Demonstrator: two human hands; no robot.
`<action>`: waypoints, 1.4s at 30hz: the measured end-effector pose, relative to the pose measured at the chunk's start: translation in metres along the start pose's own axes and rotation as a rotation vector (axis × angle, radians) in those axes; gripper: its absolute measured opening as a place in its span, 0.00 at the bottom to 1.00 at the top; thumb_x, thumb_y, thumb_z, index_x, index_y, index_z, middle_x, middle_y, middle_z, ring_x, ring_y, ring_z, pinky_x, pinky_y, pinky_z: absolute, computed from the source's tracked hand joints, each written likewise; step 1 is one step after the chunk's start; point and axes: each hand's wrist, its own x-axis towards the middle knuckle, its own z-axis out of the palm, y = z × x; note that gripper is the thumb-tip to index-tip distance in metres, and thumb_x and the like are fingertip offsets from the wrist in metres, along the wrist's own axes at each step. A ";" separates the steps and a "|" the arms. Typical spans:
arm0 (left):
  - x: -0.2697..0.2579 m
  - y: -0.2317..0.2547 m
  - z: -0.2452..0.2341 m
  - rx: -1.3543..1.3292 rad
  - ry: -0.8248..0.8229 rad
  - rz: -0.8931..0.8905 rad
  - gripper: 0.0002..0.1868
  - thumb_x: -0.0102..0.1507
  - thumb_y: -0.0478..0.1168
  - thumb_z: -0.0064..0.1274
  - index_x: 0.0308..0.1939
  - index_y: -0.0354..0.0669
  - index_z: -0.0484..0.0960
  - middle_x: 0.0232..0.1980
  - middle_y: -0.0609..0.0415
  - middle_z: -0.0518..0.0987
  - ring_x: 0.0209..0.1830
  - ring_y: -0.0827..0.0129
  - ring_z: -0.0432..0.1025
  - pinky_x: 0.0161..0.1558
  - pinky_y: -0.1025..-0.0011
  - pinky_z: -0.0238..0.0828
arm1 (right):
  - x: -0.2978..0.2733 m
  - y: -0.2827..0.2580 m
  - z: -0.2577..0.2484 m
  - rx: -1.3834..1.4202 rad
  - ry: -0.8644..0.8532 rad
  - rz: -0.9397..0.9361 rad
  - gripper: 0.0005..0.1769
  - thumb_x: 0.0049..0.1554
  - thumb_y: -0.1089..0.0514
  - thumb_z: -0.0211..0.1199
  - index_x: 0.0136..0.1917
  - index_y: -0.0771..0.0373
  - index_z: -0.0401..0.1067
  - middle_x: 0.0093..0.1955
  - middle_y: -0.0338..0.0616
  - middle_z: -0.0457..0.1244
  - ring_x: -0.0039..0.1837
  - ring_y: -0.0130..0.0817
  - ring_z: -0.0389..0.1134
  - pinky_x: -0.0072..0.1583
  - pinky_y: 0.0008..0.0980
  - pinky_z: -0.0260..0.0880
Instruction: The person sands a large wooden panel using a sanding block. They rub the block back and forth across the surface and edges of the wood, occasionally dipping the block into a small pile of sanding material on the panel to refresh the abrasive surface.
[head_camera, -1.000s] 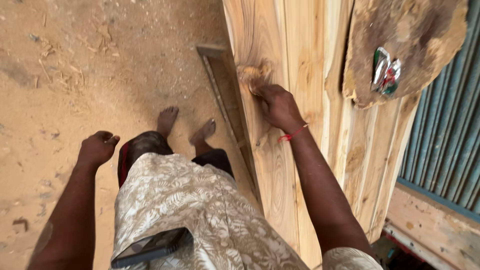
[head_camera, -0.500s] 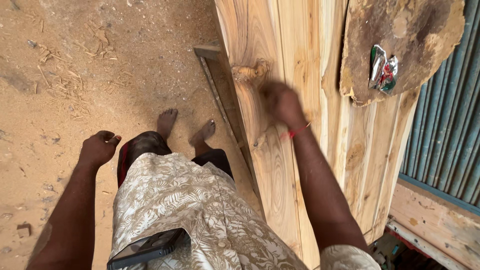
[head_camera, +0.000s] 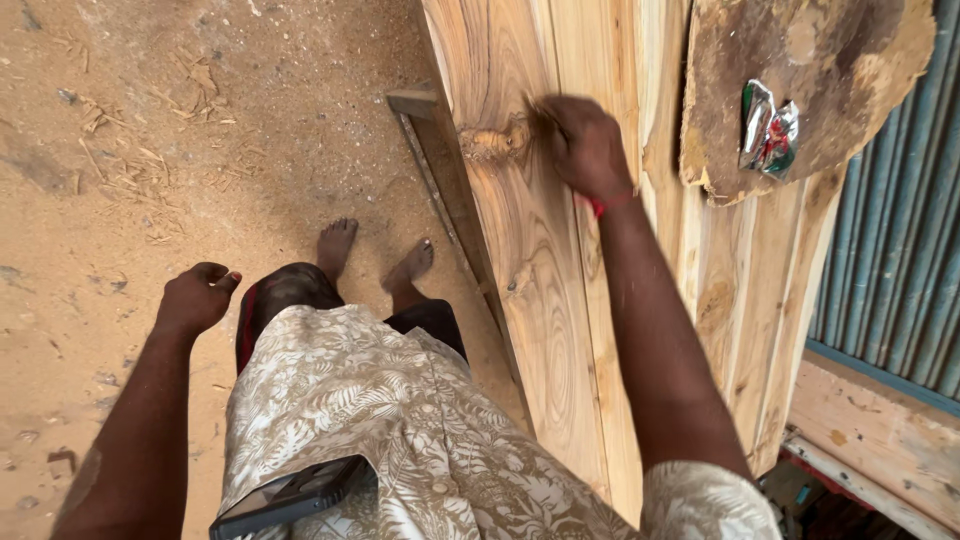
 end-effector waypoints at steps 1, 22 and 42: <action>-0.003 0.000 -0.002 0.000 -0.005 -0.019 0.27 0.67 0.57 0.56 0.59 0.38 0.84 0.57 0.39 0.83 0.59 0.47 0.77 0.61 0.56 0.71 | 0.007 0.004 -0.003 -0.011 -0.072 0.002 0.13 0.60 0.68 0.60 0.58 0.65 0.78 0.59 0.54 0.70 0.62 0.50 0.70 0.63 0.44 0.72; 0.011 0.007 -0.001 0.025 0.133 0.111 0.27 0.67 0.57 0.57 0.56 0.36 0.84 0.54 0.38 0.84 0.58 0.46 0.77 0.60 0.56 0.72 | -0.013 -0.024 0.031 0.171 0.039 0.050 0.15 0.55 0.65 0.59 0.55 0.66 0.77 0.56 0.59 0.69 0.55 0.56 0.72 0.56 0.47 0.73; 0.076 0.034 -0.092 -0.027 0.172 0.127 0.25 0.67 0.57 0.58 0.52 0.37 0.84 0.50 0.38 0.84 0.53 0.46 0.78 0.56 0.55 0.72 | 0.018 -0.100 0.050 0.009 0.123 0.019 0.18 0.54 0.68 0.56 0.57 0.70 0.75 0.56 0.59 0.69 0.59 0.55 0.69 0.60 0.48 0.72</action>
